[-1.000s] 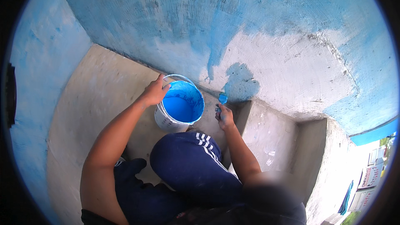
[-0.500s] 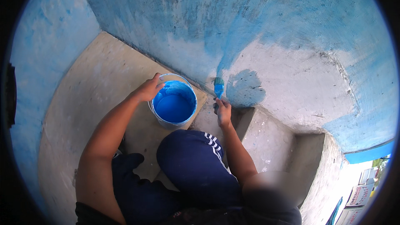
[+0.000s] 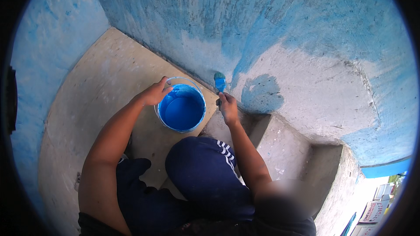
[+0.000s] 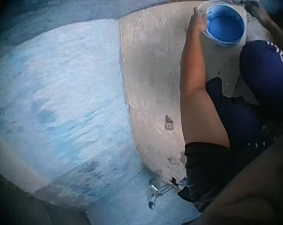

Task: The person applies blue paint to a wall using a brush, dipping the brush into a bucket of paint.

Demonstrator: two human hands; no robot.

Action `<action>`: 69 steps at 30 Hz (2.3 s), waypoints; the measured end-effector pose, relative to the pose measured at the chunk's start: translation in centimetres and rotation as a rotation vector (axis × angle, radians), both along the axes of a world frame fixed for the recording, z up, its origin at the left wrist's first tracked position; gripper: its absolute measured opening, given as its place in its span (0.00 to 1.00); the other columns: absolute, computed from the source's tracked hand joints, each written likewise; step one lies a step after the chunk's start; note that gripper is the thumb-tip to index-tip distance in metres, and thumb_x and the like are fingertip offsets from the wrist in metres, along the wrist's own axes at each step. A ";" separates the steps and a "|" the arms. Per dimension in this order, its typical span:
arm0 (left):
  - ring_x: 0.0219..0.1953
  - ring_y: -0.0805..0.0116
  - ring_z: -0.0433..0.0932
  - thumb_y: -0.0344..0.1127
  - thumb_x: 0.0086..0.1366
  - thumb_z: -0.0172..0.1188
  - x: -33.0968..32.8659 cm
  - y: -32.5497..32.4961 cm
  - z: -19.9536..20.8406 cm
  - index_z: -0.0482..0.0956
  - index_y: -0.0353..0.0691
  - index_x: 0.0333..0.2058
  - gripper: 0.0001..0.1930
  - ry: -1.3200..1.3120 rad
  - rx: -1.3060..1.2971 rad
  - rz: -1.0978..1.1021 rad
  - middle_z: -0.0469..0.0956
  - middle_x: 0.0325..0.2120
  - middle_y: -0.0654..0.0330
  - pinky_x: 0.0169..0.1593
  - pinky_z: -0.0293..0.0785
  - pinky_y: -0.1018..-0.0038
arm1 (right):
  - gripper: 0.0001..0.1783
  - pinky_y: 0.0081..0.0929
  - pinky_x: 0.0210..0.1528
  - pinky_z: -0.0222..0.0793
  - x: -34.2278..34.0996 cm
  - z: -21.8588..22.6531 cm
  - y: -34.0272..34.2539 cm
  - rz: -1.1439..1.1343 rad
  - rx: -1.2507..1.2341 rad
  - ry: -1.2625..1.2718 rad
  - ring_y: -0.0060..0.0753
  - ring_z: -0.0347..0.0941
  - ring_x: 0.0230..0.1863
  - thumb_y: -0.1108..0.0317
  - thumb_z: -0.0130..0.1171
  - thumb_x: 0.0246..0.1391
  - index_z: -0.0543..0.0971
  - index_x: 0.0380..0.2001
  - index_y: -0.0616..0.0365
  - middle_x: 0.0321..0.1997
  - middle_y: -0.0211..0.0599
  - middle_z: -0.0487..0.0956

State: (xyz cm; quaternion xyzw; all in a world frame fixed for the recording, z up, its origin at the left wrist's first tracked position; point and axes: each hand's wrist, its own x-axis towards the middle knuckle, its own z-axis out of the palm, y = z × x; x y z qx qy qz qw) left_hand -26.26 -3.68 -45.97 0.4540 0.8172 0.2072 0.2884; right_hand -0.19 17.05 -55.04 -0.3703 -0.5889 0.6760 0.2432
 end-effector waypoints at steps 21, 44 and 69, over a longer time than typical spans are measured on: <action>0.50 0.35 0.78 0.52 0.76 0.48 -0.4 0.1 -0.5 0.57 0.33 0.62 0.30 0.067 -0.045 -0.029 0.79 0.45 0.32 0.55 0.73 0.51 | 0.11 0.23 0.19 0.54 -3.2 -2.9 0.9 -0.045 -0.193 -0.084 0.20 0.60 0.17 0.62 0.57 0.65 0.78 0.37 0.61 0.21 0.29 0.72; 0.53 0.36 0.77 0.51 0.75 0.50 0.1 0.7 -0.6 0.58 0.31 0.62 0.30 0.062 -0.007 -0.036 0.78 0.48 0.31 0.56 0.73 0.53 | 0.18 0.28 0.21 0.60 1.4 -6.1 3.0 -0.168 0.304 -0.528 0.21 0.66 0.18 0.56 0.67 0.57 0.87 0.32 0.65 0.18 0.28 0.73; 0.52 0.35 0.78 0.52 0.76 0.47 0.0 0.5 0.3 0.53 0.33 0.66 0.32 0.072 -0.104 -0.034 0.77 0.49 0.30 0.55 0.73 0.52 | 0.12 0.26 0.17 0.58 3.8 -7.0 -0.2 -0.379 -0.181 -0.274 0.23 0.65 0.16 0.61 0.55 0.67 0.76 0.33 0.58 0.20 0.28 0.70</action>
